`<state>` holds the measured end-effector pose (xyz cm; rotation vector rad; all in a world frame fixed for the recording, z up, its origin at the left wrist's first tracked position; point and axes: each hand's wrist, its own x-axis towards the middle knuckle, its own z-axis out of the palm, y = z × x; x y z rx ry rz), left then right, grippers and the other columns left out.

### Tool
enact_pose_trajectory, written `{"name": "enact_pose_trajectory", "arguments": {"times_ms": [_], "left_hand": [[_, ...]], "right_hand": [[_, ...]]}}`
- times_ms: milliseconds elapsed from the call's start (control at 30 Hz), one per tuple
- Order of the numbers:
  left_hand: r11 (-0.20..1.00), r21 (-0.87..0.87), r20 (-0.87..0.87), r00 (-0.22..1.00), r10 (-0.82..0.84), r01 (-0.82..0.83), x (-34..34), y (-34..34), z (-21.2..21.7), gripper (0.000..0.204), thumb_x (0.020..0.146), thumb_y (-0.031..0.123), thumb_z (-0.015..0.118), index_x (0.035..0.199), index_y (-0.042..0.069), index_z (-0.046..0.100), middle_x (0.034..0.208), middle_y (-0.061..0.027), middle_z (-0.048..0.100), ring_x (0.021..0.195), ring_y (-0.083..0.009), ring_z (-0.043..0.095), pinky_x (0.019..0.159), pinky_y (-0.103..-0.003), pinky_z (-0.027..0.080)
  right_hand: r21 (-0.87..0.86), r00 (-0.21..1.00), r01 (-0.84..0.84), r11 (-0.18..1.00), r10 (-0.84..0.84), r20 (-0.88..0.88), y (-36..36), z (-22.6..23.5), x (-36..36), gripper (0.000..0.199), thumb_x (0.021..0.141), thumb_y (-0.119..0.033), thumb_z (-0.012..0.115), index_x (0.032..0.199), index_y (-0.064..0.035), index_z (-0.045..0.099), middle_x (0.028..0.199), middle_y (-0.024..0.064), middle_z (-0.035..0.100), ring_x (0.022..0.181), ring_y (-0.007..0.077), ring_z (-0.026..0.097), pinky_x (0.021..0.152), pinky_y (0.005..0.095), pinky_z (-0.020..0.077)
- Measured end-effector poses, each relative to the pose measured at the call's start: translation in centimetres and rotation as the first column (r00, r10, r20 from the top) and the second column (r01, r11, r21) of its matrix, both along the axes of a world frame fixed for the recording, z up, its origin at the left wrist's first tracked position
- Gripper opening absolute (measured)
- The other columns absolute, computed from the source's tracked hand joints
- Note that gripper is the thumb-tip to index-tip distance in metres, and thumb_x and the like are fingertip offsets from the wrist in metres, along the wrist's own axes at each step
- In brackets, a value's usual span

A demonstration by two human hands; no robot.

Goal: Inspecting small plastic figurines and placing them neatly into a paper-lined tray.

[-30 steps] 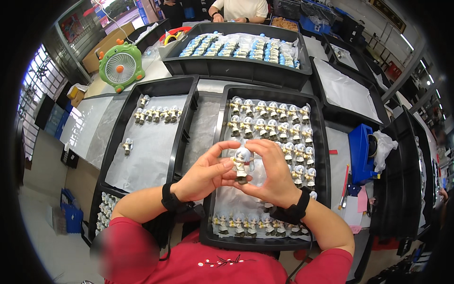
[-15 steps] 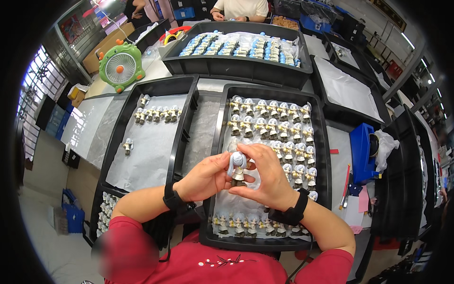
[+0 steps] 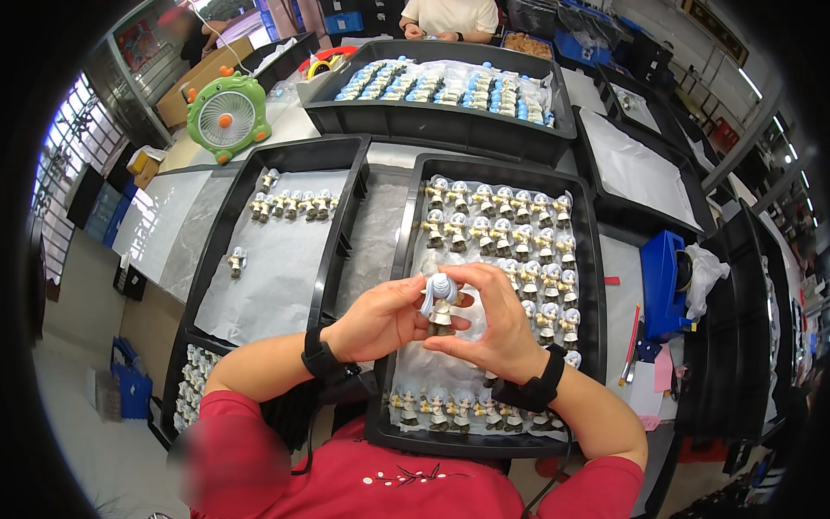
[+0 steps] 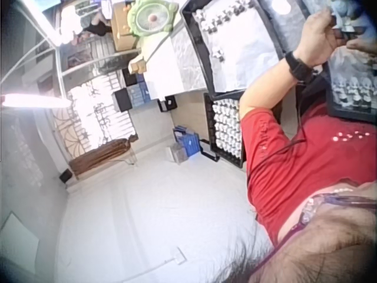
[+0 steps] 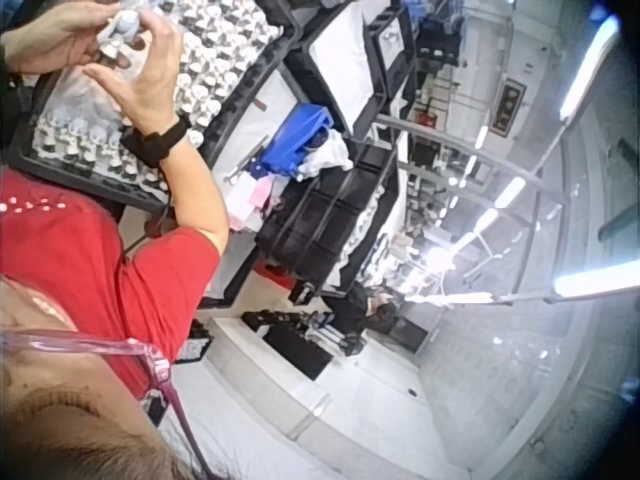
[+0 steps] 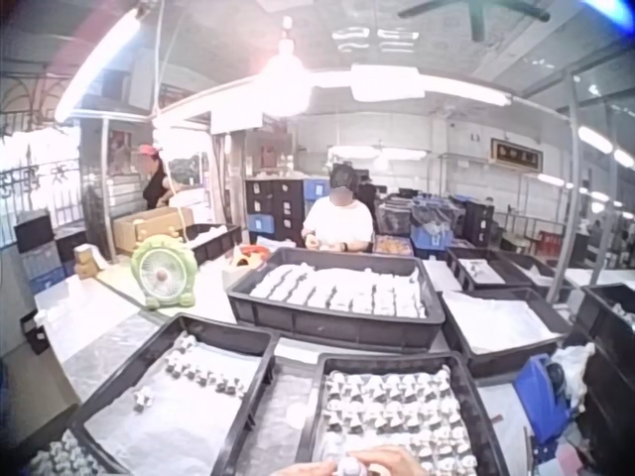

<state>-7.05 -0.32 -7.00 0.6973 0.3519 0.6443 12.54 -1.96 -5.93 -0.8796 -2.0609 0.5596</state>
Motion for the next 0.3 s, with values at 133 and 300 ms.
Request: {"name": "enact_pose_trajectory", "arguments": {"times_ms": [133,300], "left_hand": [[1.0,0.013,0.0,1.0,-0.013,0.013,0.0,-0.06,-0.12,0.046,0.099,0.033,0.033,0.133,0.002,0.036,0.129,-0.0161,0.047,0.114,-0.0312,0.052,0.085,-0.038,0.049],[1.0,0.009,0.008,1.0,-0.025,0.025,0.1,-0.06,-0.37,0.044,0.099,0.03,0.034,0.134,0.002,0.035,0.131,-0.0163,0.046,0.115,-0.0313,0.051,0.084,-0.038,0.049]], "right_hand": [[-0.014,1.0,0.004,1.0,-0.004,0.019,-0.14,0.12,0.11,0.078,0.057,-0.021,0.086,0.122,-0.007,0.045,0.12,0.0091,0.052,0.112,0.0266,0.049,0.094,0.0367,0.0404],[-0.075,1.0,0.007,0.997,-0.006,0.015,-0.22,0.11,0.28,0.079,0.058,-0.022,0.086,0.123,-0.0072,0.044,0.122,0.0088,0.051,0.112,0.0258,0.049,0.094,0.0368,0.0402]]}}
